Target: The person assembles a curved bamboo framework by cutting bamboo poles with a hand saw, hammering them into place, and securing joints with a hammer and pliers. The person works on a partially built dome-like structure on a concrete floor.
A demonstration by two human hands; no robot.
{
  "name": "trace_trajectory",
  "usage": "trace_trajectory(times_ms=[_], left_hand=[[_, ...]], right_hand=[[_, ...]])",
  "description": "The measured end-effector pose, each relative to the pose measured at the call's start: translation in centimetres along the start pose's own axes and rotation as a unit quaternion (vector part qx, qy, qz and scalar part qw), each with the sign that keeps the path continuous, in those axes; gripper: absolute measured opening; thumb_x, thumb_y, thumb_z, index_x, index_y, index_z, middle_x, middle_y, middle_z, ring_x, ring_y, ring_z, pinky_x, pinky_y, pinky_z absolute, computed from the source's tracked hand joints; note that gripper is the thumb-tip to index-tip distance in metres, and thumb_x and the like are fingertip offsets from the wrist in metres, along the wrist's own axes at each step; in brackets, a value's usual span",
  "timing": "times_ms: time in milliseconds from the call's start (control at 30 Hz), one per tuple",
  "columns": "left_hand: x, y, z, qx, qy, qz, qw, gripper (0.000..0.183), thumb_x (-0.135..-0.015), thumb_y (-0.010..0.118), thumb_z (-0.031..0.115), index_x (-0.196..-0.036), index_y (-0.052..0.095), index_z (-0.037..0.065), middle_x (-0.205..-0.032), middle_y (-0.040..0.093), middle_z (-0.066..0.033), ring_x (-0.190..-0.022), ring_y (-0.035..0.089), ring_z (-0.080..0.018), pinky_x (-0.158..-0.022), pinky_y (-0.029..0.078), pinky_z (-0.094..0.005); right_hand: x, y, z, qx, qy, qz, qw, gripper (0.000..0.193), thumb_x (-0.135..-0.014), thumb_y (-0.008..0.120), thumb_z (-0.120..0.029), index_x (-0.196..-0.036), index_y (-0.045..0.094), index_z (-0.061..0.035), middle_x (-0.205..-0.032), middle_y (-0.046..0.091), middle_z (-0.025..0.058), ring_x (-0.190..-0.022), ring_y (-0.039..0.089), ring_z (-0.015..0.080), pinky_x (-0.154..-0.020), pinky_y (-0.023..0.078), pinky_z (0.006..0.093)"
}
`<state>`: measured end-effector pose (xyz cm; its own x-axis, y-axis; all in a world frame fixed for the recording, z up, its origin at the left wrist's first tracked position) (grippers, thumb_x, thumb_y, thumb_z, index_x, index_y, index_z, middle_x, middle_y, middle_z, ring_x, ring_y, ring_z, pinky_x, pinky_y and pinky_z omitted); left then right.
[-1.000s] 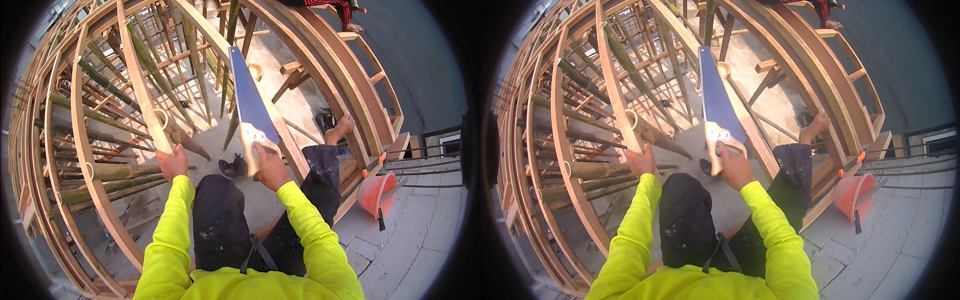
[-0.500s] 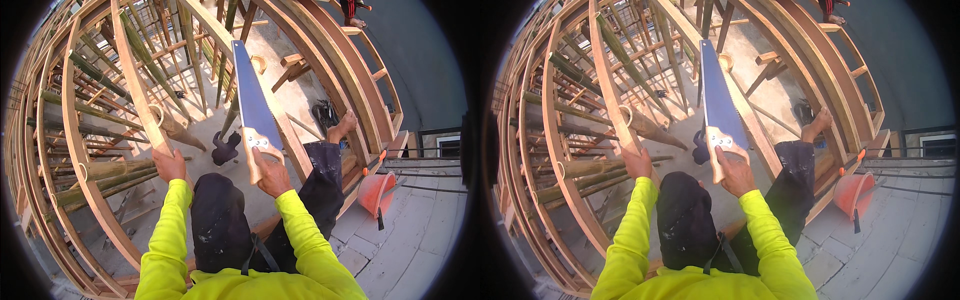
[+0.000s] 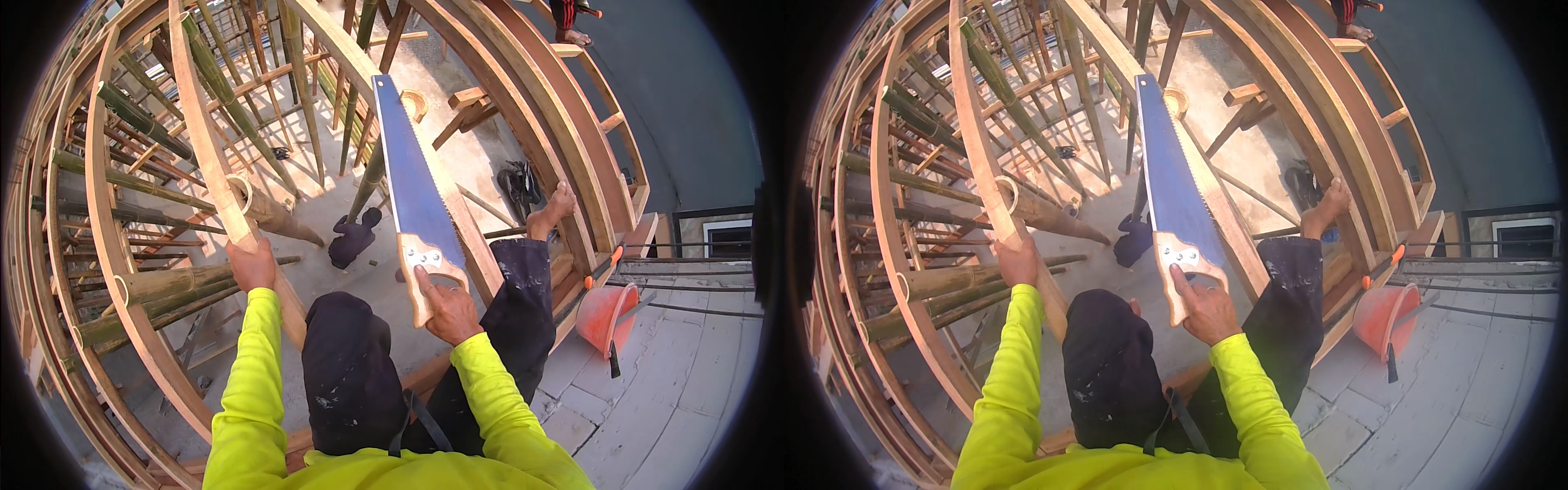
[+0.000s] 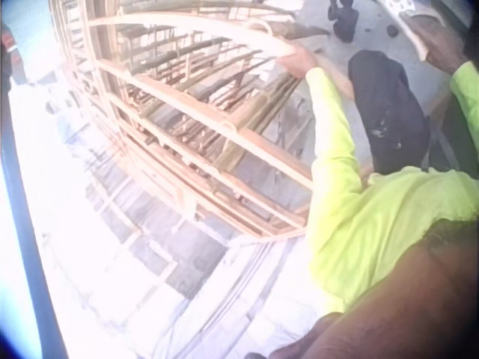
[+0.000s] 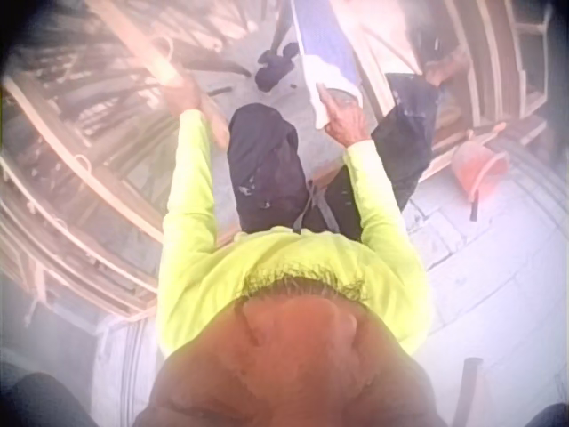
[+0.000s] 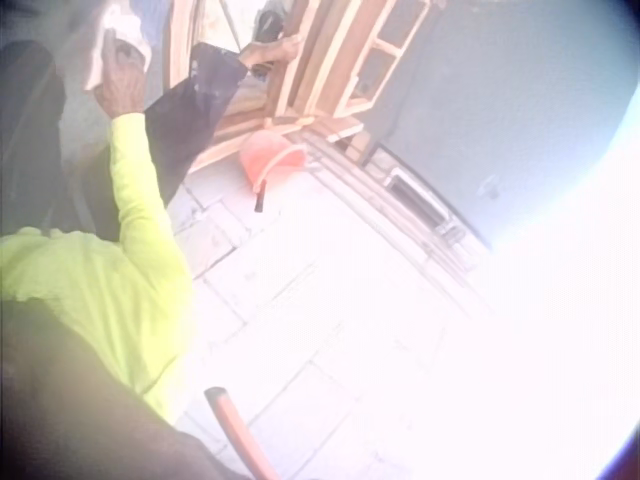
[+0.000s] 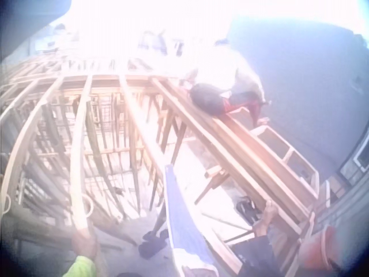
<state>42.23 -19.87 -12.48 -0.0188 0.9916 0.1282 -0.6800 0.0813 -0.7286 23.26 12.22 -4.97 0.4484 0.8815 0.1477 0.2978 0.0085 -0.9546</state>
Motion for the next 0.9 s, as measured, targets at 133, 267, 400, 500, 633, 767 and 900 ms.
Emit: trace_trajectory(times_ms=[133,267,400,500,633,767,900], left_hand=[[-0.4,0.9,0.5,0.027,0.026,-0.001,0.999,0.057,-0.077,0.074,0.028,-0.121,0.052,-0.001,-0.108,0.069,-0.0266,-0.103,0.066,-0.0446,-0.094,0.05,-0.047],[-0.8,1.1,-0.6,0.045,0.052,-0.023,0.997,0.057,-0.077,0.073,0.025,-0.122,0.052,-0.002,-0.109,0.068,-0.0264,-0.103,0.066,-0.0434,-0.094,0.05,-0.0461],[-0.7,0.6,-1.2,0.048,0.046,-0.005,0.998,0.057,-0.076,0.073,0.025,-0.122,0.052,-0.002,-0.11,0.068,-0.0265,-0.103,0.065,-0.0434,-0.095,0.049,-0.0461],[-0.4,0.7,-0.4,0.006,0.045,0.0,0.999,0.056,-0.075,0.072,0.026,-0.12,0.052,-0.002,-0.11,0.067,-0.0272,-0.105,0.064,-0.0441,-0.095,0.049,-0.0468],[0.1,0.5,0.3,0.02,0.042,-0.024,0.999,0.056,-0.075,0.071,0.026,-0.117,0.051,-0.003,-0.109,0.066,-0.0295,-0.105,0.063,-0.046,-0.095,0.048,-0.0481],[-0.3,0.1,-0.9,0.053,0.027,-0.02,0.998,0.053,-0.076,0.072,0.022,-0.117,0.051,-0.004,-0.107,0.067,-0.0296,-0.102,0.065,-0.0453,-0.092,0.049,-0.0474],[-0.4,0.1,-1.2,0.06,0.051,-0.011,0.997,0.051,-0.076,0.073,0.022,-0.115,0.052,-0.003,-0.106,0.067,-0.0293,-0.101,0.065,-0.0451,-0.092,0.049,-0.0469]], right_hand=[[-2.4,1.8,0.7,0.023,0.016,-0.026,0.999,0.096,-0.069,0.077,-0.011,-0.156,0.037,-0.0173,-0.09,0.07,0.0128,-0.077,0.069,0.0331,-0.071,0.054,0.0439],[-1.9,-0.1,0.1,-0.006,0.011,0.039,0.999,0.098,-0.066,0.078,-0.01,-0.155,0.037,-0.0164,-0.083,0.068,0.0116,-0.077,0.068,0.0323,-0.073,0.054,0.0434],[2.7,-0.5,-0.1,0.005,-0.008,0.01,1.0,0.096,-0.063,0.078,-0.01,-0.153,0.043,-0.0191,-0.083,0.069,0.0097,-0.077,0.07,0.0319,-0.081,0.055,0.0434],[-3.9,-1.2,0.8,-0.018,0.005,0.019,1.0,0.095,-0.068,0.075,-0.009,-0.155,0.039,-0.0225,-0.092,0.072,0.0117,-0.079,0.07,0.0342,-0.076,0.055,0.0449],[-9.8,-2.1,0.6,-0.014,0.026,0.031,0.999,0.088,-0.074,0.071,-0.009,-0.155,0.037,-0.0198,-0.09,0.07,0.0134,-0.079,0.068,0.0352,-0.077,0.054,0.0439],[-2.3,-0.1,-0.5,-0.032,-0.014,0.036,0.999,0.098,-0.067,0.078,-0.011,-0.156,0.037,-0.019,-0.088,0.07,0.0152,-0.085,0.07,0.034,-0.081,0.054,0.0484],[-5.8,-1.1,-1.0,-0.031,0.006,0.056,0.998,0.095,-0.068,0.077,-0.011,-0.155,0.039,-0.0179,-0.075,0.067,0.0124,-0.071,0.067,0.0336,-0.071,0.054,0.0445]])
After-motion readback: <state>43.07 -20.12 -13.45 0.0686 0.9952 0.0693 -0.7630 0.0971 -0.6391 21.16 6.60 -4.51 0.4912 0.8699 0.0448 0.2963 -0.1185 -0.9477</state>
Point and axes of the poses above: each hand's wrist, its own x-axis away from the middle knuckle, its own y-axis out of the palm, z = x × y, the point moved 3 cm from there along -x, towards the middle knuckle
